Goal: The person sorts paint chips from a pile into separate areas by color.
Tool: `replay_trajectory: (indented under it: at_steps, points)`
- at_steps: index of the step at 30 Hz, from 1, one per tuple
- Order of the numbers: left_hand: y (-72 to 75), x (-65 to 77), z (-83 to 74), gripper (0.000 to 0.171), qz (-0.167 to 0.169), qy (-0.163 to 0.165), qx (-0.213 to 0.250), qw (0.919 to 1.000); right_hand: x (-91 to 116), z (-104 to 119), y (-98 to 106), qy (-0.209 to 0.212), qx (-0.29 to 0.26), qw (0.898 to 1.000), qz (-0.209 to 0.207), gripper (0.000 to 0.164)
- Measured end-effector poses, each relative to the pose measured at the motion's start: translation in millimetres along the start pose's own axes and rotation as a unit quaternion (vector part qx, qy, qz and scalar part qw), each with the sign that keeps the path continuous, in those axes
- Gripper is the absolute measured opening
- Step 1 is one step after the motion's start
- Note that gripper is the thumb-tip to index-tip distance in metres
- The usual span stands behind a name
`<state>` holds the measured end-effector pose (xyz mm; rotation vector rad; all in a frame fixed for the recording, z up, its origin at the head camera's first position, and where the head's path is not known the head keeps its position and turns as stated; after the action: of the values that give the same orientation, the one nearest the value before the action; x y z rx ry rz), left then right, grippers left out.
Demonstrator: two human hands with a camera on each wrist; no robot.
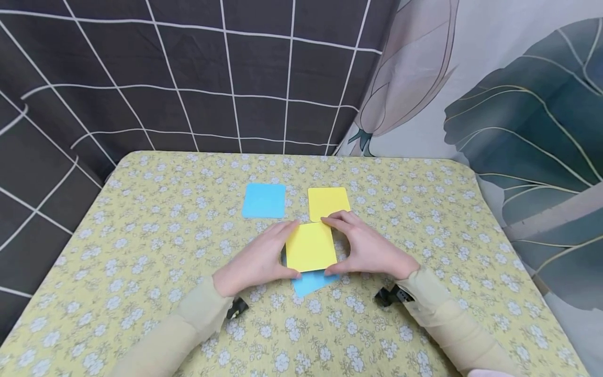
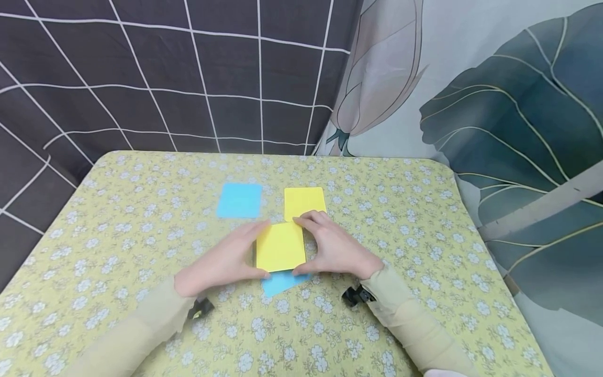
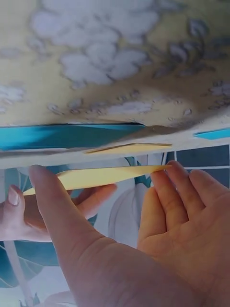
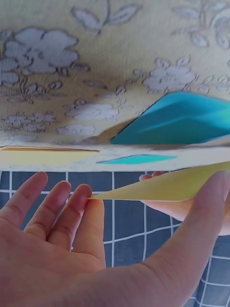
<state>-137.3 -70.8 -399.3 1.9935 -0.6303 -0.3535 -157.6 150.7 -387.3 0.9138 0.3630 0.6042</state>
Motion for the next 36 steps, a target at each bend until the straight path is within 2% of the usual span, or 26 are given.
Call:
replay_trajectory:
  at_steps: [5, 11, 19, 27, 36]
  points:
    - [5.3, -8.5, 0.6, 0.112, -0.012, -0.003, 0.010, 0.9999, -3, -5, 6, -0.005, -0.004, 1.000, -0.010, 0.108]
    - [10.4, -29.4, 7.5, 0.113, -0.025, -0.011, 0.026, 0.9993, -7, -16, 21, -0.010, -0.031, 0.999, -0.036, 0.107]
    - [19.9, -54.9, 11.3, 0.111, -0.046, -0.044, 0.057, 0.9964, -10, -28, 39, -0.031, -0.064, 0.996, -0.059, 0.105]
    - [28.3, -75.5, 11.7, 0.111, -0.050, -0.019, 0.060, 0.9968, -16, -39, 52, -0.032, -0.071, 0.994, -0.072, 0.102]
    - [37.0, -99.9, 12.8, 0.111, -0.061, -0.006, 0.051, 0.9968, -32, -50, 64, -0.057, -0.056, 0.992, -0.095, 0.103]
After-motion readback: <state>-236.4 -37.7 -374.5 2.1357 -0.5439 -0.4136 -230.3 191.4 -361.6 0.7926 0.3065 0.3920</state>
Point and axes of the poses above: each hand's wrist, its own x-axis away from the middle knuckle, its own y-axis out of the back of the hand, z = x × y, the point moved 4 cm from there along -x, towards the middle knuckle, and after that the axes turned 5 degrees about -x, right-handed, at the moved point
